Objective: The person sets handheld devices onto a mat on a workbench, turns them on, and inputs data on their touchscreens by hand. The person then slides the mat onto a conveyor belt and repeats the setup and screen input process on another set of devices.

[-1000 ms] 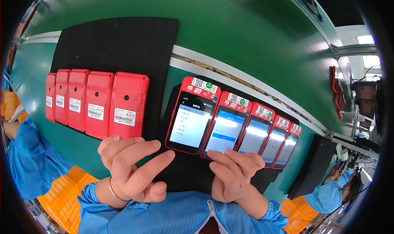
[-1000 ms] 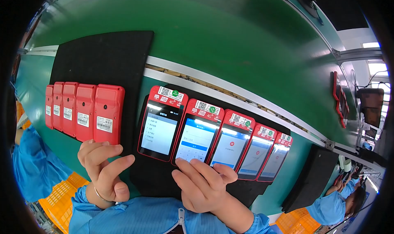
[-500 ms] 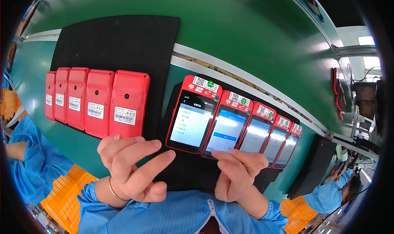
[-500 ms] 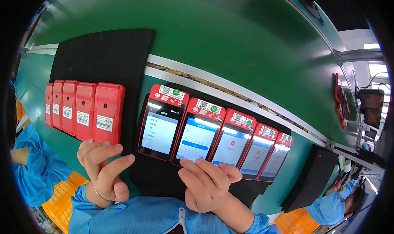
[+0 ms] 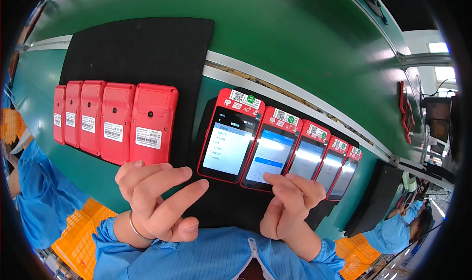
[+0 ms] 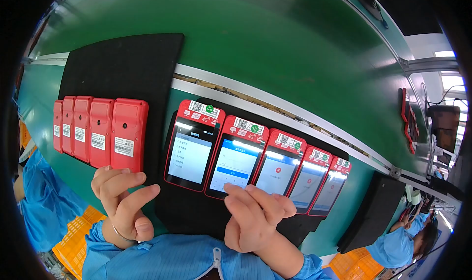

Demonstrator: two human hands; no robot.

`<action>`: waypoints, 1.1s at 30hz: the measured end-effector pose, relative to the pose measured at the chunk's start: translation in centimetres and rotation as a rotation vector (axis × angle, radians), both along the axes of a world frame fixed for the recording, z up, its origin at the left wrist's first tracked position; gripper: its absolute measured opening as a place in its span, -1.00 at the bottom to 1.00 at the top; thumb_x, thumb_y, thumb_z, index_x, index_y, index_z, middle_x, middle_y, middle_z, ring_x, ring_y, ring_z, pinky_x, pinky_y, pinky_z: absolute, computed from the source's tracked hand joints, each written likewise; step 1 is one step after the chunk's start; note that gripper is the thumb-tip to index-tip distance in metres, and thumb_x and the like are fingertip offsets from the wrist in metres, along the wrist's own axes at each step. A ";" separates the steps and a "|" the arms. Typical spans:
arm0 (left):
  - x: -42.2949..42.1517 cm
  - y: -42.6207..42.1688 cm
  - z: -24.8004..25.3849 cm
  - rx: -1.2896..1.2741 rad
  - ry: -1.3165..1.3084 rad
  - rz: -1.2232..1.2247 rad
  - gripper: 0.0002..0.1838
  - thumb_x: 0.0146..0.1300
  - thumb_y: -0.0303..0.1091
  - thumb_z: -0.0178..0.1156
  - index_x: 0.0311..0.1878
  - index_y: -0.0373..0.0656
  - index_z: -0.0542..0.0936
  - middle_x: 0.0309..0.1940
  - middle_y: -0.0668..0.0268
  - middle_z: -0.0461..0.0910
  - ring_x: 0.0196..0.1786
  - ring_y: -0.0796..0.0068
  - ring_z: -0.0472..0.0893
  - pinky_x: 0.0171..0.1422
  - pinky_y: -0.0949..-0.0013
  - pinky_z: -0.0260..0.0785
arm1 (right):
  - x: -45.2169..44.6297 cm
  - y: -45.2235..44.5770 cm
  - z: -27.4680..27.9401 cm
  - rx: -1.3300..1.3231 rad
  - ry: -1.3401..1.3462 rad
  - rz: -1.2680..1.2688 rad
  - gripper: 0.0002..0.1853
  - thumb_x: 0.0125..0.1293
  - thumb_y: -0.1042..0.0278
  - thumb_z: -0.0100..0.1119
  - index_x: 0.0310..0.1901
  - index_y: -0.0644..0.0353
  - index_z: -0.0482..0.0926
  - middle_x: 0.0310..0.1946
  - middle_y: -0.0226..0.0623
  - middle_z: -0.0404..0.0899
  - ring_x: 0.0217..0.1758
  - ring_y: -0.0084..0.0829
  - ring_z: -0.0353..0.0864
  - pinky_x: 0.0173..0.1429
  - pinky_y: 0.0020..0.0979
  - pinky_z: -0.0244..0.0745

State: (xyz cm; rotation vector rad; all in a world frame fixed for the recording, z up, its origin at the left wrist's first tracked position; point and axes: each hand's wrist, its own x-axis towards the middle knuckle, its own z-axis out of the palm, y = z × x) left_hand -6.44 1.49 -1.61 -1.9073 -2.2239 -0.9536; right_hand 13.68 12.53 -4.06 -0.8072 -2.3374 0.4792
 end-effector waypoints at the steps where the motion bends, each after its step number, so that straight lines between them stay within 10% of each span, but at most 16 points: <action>1: 0.0 0.0 0.0 0.000 -0.001 0.000 -0.55 0.42 0.09 -0.13 -0.21 0.09 0.70 -0.18 0.40 0.57 -0.06 0.44 0.46 0.25 0.20 0.13 | -0.1 0.0 0.0 0.007 0.000 -0.032 -0.59 -0.06 0.60 -0.02 -0.10 0.12 0.52 -0.17 -0.32 0.74 0.06 -0.44 0.44 0.18 -0.24 -0.04; 33: -0.3 0.9 -0.2 -0.038 0.014 -0.031 -0.59 0.33 0.03 -0.01 -0.18 -0.04 0.71 -0.11 0.26 0.58 -0.06 0.32 0.48 0.10 0.19 0.19 | 0.0 1.4 1.7 0.002 -0.123 -0.040 -0.47 -0.19 0.64 -0.03 -0.04 0.24 0.57 -0.11 -0.30 0.69 0.01 -0.39 0.47 0.10 -0.26 -0.02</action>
